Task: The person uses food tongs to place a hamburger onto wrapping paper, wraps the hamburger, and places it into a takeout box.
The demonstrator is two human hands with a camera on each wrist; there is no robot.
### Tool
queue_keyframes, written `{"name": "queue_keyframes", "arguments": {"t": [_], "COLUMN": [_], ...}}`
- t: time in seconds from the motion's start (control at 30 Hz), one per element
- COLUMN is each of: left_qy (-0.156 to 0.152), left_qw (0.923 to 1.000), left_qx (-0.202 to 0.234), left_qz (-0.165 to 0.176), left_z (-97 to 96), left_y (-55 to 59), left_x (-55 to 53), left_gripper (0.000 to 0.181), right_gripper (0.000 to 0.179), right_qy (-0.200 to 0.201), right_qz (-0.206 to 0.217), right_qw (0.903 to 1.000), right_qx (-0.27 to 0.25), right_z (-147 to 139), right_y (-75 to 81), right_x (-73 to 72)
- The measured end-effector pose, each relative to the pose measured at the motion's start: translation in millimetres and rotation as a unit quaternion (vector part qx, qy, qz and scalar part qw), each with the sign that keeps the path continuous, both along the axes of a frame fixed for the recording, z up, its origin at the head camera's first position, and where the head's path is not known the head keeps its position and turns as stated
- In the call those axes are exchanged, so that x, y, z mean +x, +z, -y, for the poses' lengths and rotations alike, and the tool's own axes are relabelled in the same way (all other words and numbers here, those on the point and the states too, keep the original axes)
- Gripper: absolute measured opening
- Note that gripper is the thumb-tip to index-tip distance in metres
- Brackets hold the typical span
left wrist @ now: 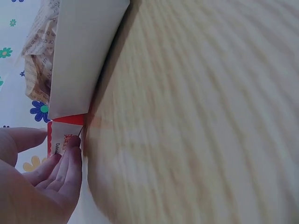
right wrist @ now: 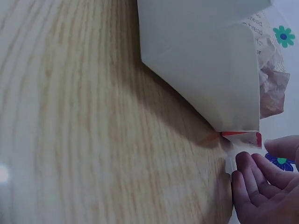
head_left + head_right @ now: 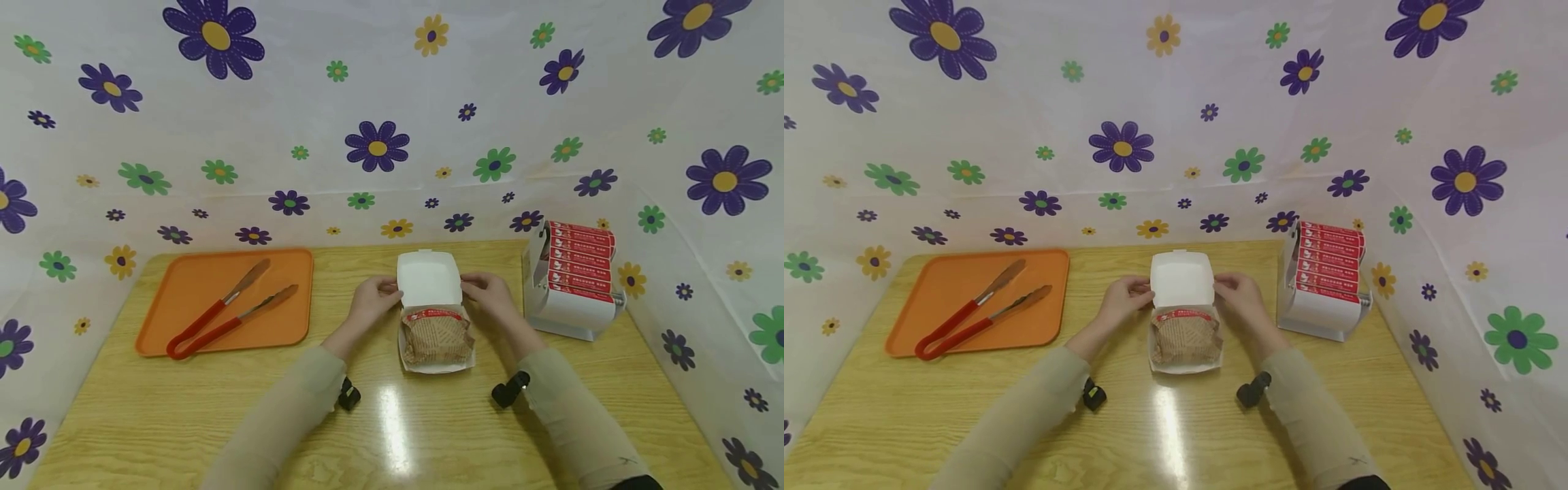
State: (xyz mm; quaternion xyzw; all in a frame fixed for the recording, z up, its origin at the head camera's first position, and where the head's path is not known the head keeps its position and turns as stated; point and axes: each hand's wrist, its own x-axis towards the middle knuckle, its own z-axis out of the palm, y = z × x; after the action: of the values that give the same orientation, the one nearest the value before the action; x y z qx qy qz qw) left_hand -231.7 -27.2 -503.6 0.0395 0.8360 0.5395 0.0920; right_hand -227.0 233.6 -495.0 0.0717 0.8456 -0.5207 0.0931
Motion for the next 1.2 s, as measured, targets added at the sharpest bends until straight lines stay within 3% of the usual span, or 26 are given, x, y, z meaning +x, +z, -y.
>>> {"name": "queue_keyframes", "arguments": {"t": [0.2,0.5,0.63,0.93,1.2], "left_qy": [0.005,0.011,0.008,-0.015,-0.041], "left_qw": [0.9999,0.9991,0.9987,0.9974,0.9948], "left_qx": [0.009,0.036,0.042,0.05,0.038], "left_qz": [0.003,-0.019,-0.028,-0.049,-0.085], "left_z": [-3.4,-3.6,-2.4,1.2,6.7], "left_y": [1.0,9.6,15.0,25.4,36.0], "left_x": [-2.6,0.8,3.0,13.4,30.7], "left_gripper": [0.038,0.038,0.037,0.034,0.031], "right_gripper": [0.04,0.044,0.047,0.051,0.046], "right_qy": [0.009,0.003,0.014,0.048,0.081], "right_qz": [0.006,0.016,0.005,-0.017,-0.051], "right_qw": [0.9999,0.9933,0.9906,0.9915,0.994], "right_qx": [-0.009,-0.115,-0.136,-0.12,-0.054], "right_z": [-3,-7,-10,-17,-20], "right_y": [2.5,17.0,23.5,37.8,51.5], "right_x": [-2.7,4.4,7.9,22.7,43.8]}}
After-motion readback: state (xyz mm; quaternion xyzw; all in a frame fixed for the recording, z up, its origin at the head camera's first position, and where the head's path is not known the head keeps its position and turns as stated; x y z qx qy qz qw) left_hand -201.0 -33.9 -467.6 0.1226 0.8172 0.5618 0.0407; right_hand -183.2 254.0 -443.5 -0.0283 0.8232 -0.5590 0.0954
